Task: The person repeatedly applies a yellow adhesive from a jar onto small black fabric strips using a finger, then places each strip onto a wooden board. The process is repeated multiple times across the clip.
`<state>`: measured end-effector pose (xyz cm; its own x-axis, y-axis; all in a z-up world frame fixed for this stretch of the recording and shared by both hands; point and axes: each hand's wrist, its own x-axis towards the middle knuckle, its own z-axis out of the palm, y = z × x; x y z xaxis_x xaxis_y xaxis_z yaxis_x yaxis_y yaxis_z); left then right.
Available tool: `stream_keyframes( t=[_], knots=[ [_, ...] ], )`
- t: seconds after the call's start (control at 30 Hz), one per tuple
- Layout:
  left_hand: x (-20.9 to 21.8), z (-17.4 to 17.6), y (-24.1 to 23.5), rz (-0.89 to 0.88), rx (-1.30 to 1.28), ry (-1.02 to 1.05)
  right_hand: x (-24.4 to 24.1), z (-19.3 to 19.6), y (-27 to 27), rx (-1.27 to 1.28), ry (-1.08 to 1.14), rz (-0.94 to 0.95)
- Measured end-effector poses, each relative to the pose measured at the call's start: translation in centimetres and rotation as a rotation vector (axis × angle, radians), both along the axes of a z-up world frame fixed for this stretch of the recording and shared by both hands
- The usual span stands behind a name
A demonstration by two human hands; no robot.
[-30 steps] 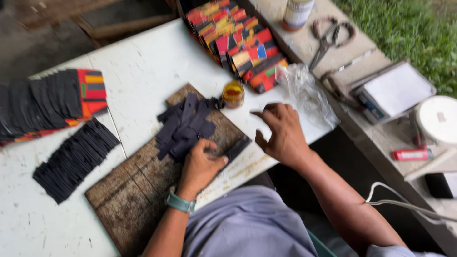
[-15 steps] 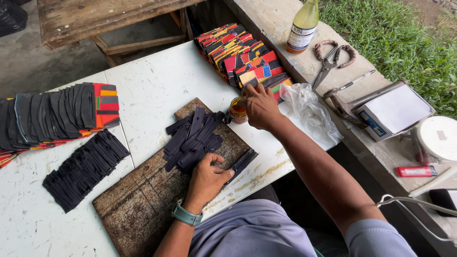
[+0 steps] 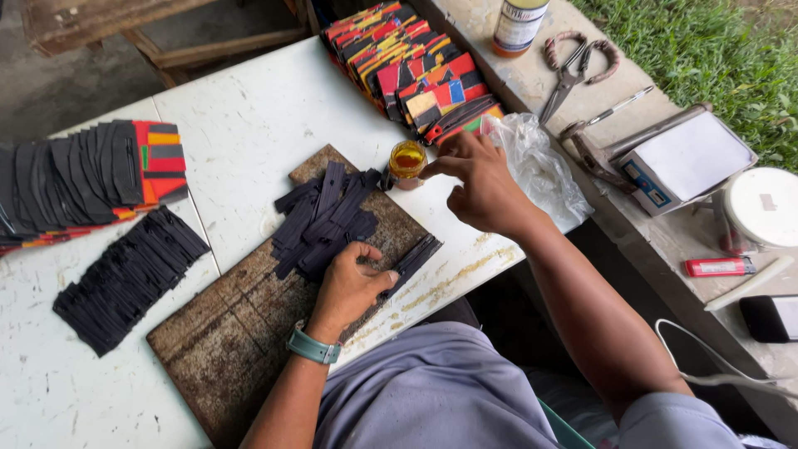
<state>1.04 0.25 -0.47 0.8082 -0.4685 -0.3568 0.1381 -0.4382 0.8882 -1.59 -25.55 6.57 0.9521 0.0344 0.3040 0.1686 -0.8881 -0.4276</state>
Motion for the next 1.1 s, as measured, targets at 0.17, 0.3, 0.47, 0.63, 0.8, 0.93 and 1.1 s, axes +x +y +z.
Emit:
stream_keyframes(
  t=[0.17,0.3,0.47,0.63,0.8,0.93,1.1],
  knots=[
    [0.2,-0.9,0.0,-0.013,-0.020,-0.012,-8.5,-1.5,1.5,0.687,0.379,0.221],
    [0.1,-0.8,0.3,-0.012,-0.027,-0.021,-10.9,-3.3,2.9,0.892,0.828,0.199],
    [0.2,-0.3,0.1,-0.025,0.029,-0.060,-10.6,-3.9,3.7,0.826,0.960,0.023],
    [0.4,-0.5,0.0,-0.042,0.031,-0.058,-11.1,-4.7,4.9,0.597,0.757,0.148],
    [0.5,-0.3,0.0,-0.065,0.029,-0.068,-11.1,-3.8,6.0,0.461,0.744,0.197],
    [0.5,-0.6,0.1,-0.055,-0.008,-0.038,-10.9,-3.0,7.1,0.362,0.774,0.076],
    [0.8,-0.6,0.0,-0.070,-0.004,-0.045,-11.2,-3.4,8.7,0.110,0.769,0.145]
  ],
)
